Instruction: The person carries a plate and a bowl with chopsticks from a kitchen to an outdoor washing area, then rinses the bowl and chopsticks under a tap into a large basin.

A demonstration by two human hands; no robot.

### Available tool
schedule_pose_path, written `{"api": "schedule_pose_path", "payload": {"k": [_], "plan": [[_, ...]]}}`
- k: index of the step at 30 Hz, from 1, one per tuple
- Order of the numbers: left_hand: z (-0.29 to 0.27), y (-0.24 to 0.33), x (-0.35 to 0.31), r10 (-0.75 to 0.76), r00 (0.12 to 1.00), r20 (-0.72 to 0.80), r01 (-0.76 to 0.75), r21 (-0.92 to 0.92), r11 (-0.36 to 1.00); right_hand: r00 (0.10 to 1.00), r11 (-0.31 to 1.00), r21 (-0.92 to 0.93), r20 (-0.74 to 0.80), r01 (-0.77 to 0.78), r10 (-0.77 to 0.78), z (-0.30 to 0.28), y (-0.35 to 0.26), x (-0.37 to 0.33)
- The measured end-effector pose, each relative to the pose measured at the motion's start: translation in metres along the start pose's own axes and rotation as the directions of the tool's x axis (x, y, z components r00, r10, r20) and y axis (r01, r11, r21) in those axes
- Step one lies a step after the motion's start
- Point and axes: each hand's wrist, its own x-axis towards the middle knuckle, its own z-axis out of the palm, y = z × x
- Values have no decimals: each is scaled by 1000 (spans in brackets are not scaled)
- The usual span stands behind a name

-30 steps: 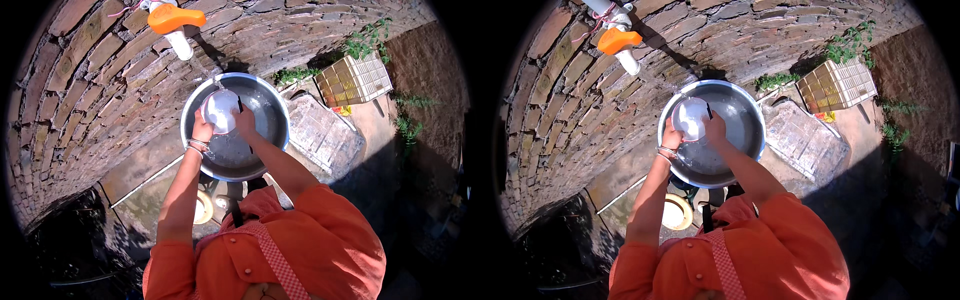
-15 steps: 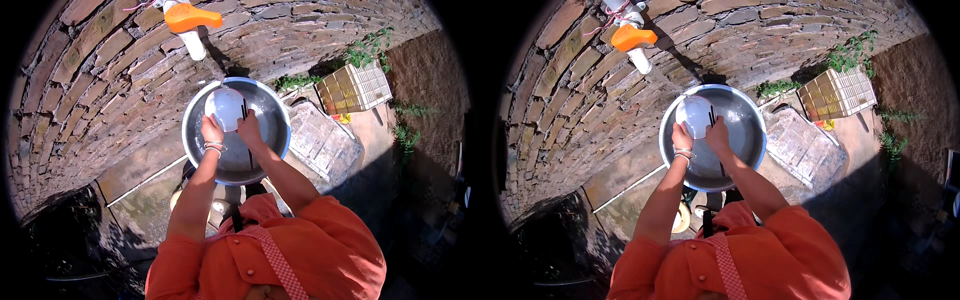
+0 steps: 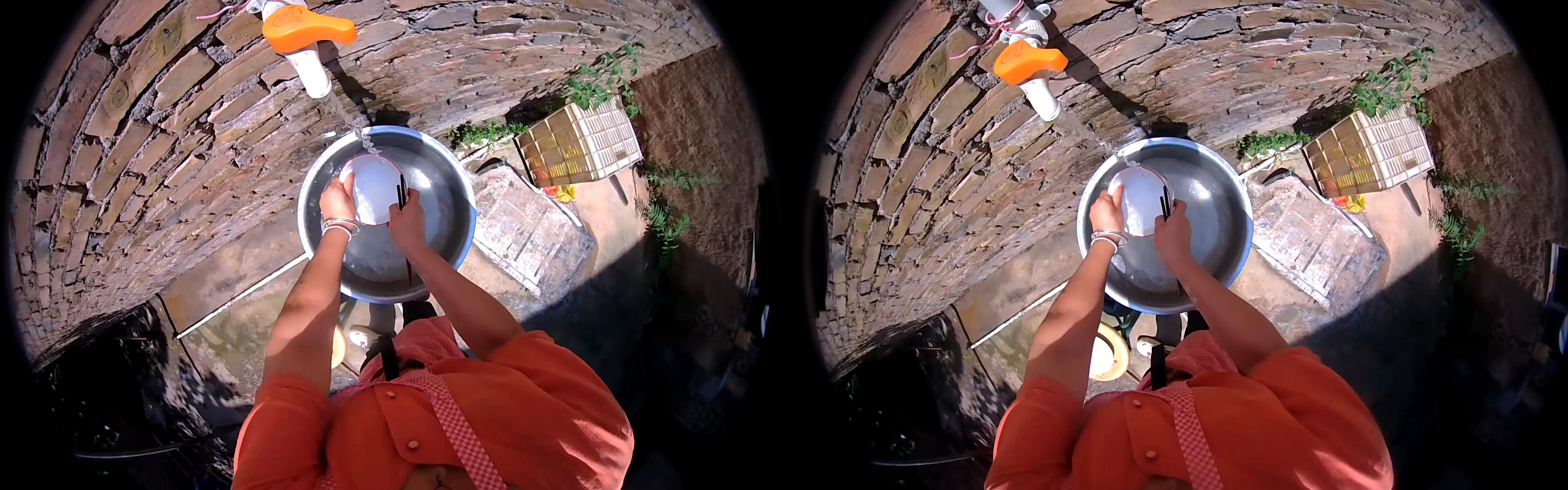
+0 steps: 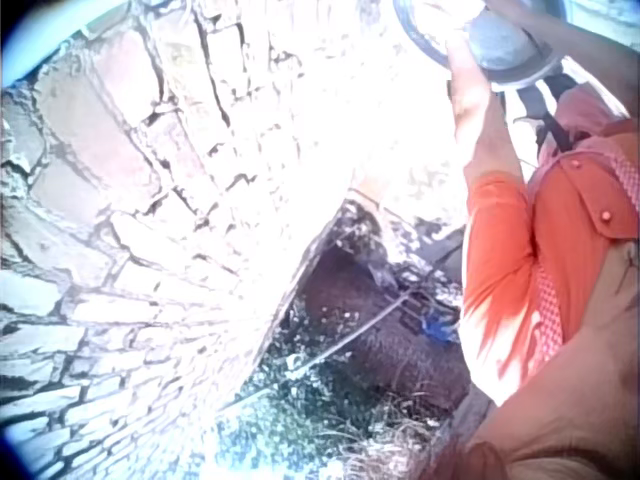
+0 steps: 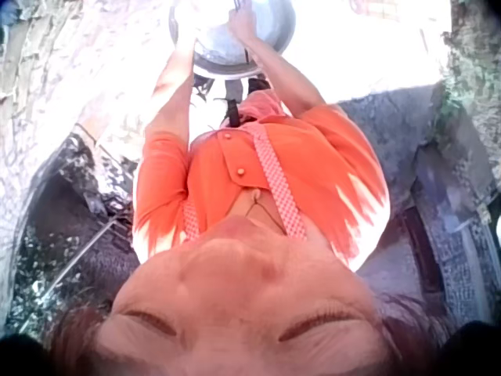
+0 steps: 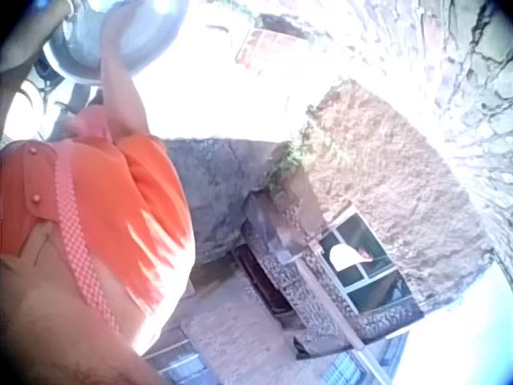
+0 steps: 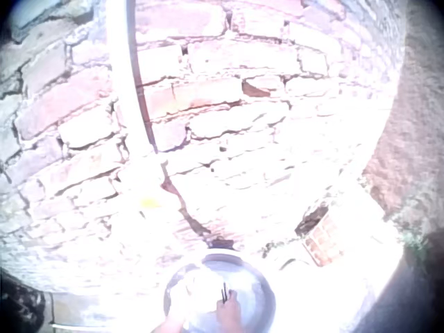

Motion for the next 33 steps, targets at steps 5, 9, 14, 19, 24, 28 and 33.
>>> {"api": "schedule_pose_path", "payload": {"k": [5, 9, 14, 19, 24, 28, 33], "plan": [[31, 62, -52, -486, 677, 553, 569, -812, -132, 975, 995, -92, -216, 35, -54, -4, 5, 14], [33, 6, -11, -228, 935, 272, 325, -398, 858, 994, 998, 70, -105, 1, 7, -2, 3, 7], [9, 24, 37, 113, 979, 170, -135, 121, 983, 978, 957, 201, 53, -207, 201, -18, -23, 0], [41, 22, 7, -182, 983, 41, 185, -80, 980, 991, 970, 228, -78, -85, 105, -13, -18, 14], [51, 72, -45, -306, 629, 714, 711, -688, -146, 967, 907, 419, -244, 35, 75, -6, 0, 24], [25, 55, -27, -70, 729, 681, 684, -726, 66, 958, 715, 637, 185, -287, 220, -10, 6, 27], [4, 51, -6, -50, 862, 504, 473, -767, 434, 959, 996, 41, -276, 78, -64, -14, 10, 57]]}}
